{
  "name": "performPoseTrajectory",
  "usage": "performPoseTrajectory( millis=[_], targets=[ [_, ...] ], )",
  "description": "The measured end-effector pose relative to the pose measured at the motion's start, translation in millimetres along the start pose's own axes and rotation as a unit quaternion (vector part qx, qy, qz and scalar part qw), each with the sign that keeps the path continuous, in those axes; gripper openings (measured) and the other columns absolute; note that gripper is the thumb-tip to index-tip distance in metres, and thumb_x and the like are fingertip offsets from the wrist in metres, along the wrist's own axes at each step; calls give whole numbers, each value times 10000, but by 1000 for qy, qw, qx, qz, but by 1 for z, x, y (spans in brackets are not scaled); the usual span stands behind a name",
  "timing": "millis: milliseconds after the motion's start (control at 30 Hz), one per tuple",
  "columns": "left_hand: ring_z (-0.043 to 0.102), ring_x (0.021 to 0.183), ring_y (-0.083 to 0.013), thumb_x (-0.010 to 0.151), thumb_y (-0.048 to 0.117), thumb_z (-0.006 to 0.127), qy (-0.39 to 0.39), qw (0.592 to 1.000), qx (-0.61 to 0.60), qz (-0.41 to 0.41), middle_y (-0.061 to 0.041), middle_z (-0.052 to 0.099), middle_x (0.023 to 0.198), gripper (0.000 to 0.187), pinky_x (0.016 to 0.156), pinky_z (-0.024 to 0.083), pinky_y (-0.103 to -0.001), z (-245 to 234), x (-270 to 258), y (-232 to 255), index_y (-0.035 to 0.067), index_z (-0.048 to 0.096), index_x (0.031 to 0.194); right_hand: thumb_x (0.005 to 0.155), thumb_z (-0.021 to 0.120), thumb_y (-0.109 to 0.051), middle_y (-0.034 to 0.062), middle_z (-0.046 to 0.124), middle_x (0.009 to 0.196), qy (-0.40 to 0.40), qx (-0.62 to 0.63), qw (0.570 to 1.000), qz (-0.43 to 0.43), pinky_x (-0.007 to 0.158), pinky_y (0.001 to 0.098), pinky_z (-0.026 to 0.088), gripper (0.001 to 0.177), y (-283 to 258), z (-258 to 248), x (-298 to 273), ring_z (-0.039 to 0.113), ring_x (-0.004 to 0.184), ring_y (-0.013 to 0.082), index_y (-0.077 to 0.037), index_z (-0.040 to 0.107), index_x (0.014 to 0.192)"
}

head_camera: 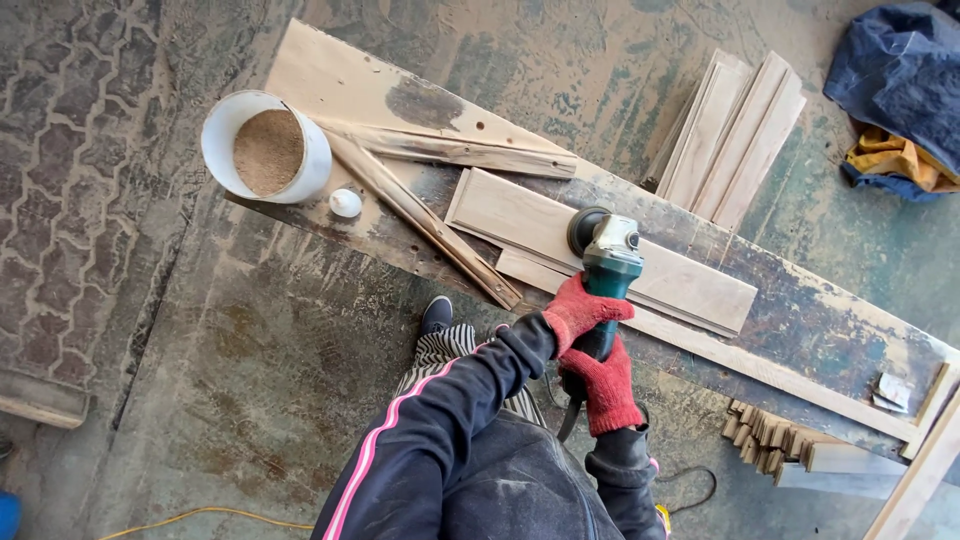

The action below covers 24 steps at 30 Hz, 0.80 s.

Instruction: The recorder uses an angle grinder with a sanding attachment to sand wooden planks on a workbench.

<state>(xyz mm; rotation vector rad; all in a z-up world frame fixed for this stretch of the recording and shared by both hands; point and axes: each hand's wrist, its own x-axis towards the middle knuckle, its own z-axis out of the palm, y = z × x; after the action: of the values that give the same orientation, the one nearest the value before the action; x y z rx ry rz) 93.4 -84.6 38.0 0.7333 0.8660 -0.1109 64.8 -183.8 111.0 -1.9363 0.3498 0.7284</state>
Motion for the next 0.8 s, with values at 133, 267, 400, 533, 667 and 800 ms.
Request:
performPoseTrajectory(
  millis=[133, 267, 400, 533, 667, 800],
  targets=[
    [733, 885, -293, 455, 222, 997, 20, 1000, -12, 14, -122, 724, 895, 728, 849, 582, -406, -22, 4, 6, 104, 684, 1102, 532, 935, -25, 258, 603, 645, -23, -26, 999, -22, 436, 531, 579, 531, 4, 17, 8, 669, 518, 385, 25, 592, 933],
    [736, 845, -337, 477, 172, 995, 56, 995, -68, 36, -142, 720, 864, 680, 787, 603, -432, -56, 13, 16, 93, 693, 1082, 501, 959, -24, 258, 598, 624, -58, -44, 997, -35, 423, 520, 580, 553, -6, 47, 8, 663, 487, 374, 28, 599, 918],
    [727, 699, -312, 454, 97, 1007, 87, 982, -150, 78, -145, 698, 775, 665, 649, 626, -438, -91, 18, 27, 55, 692, 1038, 496, 953, -30, 232, 597, 615, -95, -78, 991, -46, 416, 489, 576, 542, -29, 83, -7, 658, 482, 338, 25, 602, 906],
    [748, 717, -324, 509, 116, 1002, 107, 981, -135, 89, -154, 719, 787, 631, 661, 624, -432, -116, 19, 36, 49, 685, 1051, 479, 956, -57, 218, 615, 632, -118, -142, 981, -54, 435, 463, 591, 555, -39, 107, -10, 682, 515, 320, 3, 616, 914],
    [745, 676, -364, 511, 82, 995, 108, 978, -157, 88, -191, 713, 760, 654, 623, 632, -460, -131, 10, 43, 15, 653, 1065, 463, 974, -89, 202, 601, 651, -127, -160, 977, -60, 456, 448, 588, 577, -45, 116, -16, 677, 552, 309, -3, 621, 911],
    [744, 653, -334, 524, 86, 977, 113, 976, -163, 86, -170, 700, 716, 587, 602, 624, -433, -121, 14, 39, 24, 679, 1026, 486, 952, -50, 207, 609, 648, -107, -158, 980, -56, 440, 438, 586, 539, -41, 108, -13, 673, 528, 314, -3, 635, 920]
  ],
)
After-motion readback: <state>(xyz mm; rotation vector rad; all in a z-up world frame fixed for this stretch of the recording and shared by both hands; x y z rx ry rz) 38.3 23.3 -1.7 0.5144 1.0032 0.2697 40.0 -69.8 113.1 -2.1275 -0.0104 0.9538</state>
